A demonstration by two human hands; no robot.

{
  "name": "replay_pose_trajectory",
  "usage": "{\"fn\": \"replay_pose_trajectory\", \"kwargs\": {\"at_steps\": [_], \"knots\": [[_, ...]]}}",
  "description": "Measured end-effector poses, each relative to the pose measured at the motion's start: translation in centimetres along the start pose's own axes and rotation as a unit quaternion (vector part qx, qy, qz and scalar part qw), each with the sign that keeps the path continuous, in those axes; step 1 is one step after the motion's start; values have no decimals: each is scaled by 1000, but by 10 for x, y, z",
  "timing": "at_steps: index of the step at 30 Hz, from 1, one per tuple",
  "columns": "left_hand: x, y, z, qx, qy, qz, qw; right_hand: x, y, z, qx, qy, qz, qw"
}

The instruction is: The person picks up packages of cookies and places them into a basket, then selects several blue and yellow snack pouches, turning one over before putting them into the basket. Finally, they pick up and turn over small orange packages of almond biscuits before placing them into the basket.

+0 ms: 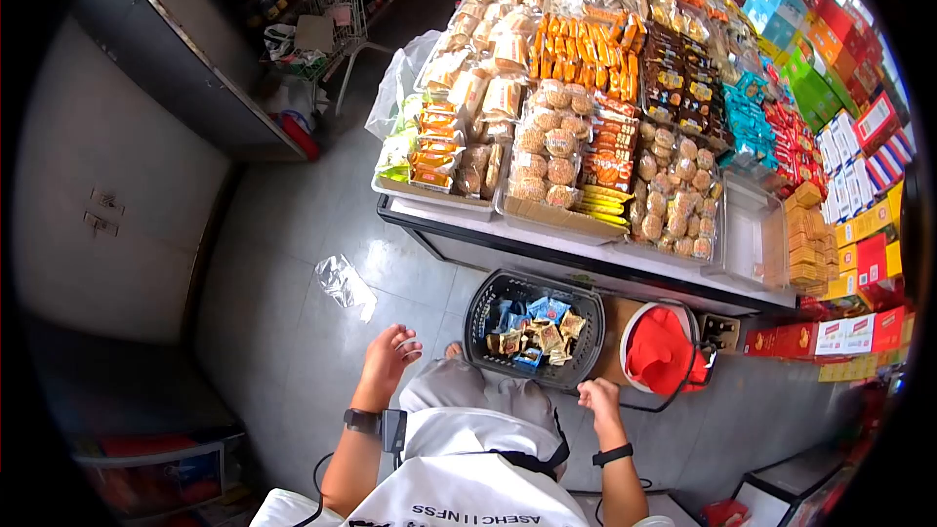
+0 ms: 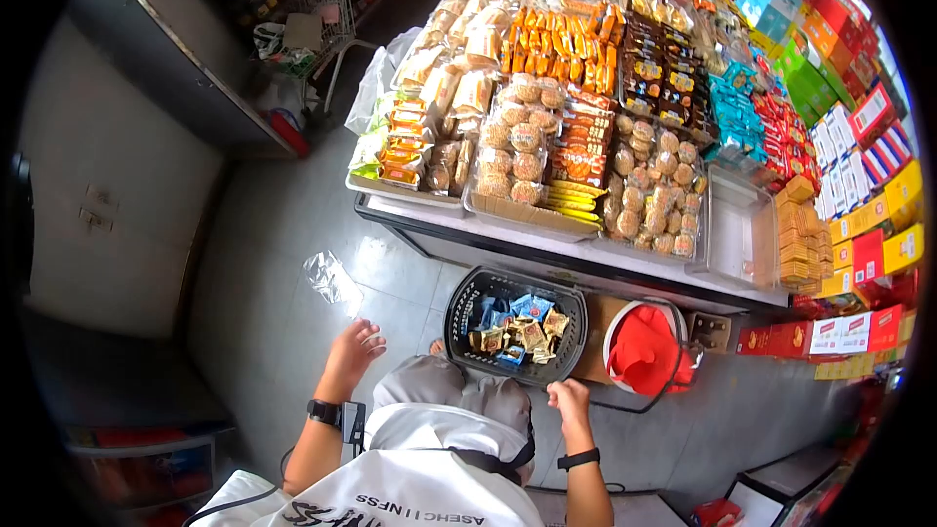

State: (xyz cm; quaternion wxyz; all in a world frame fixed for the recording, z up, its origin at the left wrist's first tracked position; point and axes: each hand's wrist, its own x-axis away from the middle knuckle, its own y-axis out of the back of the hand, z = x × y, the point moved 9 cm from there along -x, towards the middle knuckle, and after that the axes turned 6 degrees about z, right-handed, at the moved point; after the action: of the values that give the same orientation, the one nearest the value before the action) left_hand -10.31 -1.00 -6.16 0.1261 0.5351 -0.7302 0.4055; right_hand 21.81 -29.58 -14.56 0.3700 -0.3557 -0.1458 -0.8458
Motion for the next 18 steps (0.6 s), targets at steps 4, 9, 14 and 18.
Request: {"fn": "replay_pose_trajectory", "kwargs": {"at_steps": [4, 9, 14, 18], "knots": [[-10, 1, -16, -4, 1, 12, 1000, 0, 5, 7, -23, 15, -41, 999], [-36, 23, -49, 8, 25, 32, 999, 2, -9, -11, -6, 12, -114, 993], [-71, 56, -95, 38, 49, 97, 993, 8, -56, -34, -48, -15, -174, 984], [-90, 80, -135, 47, 40, 116, 991, 21, -110, -25, -86, 29, -202, 975]]}}
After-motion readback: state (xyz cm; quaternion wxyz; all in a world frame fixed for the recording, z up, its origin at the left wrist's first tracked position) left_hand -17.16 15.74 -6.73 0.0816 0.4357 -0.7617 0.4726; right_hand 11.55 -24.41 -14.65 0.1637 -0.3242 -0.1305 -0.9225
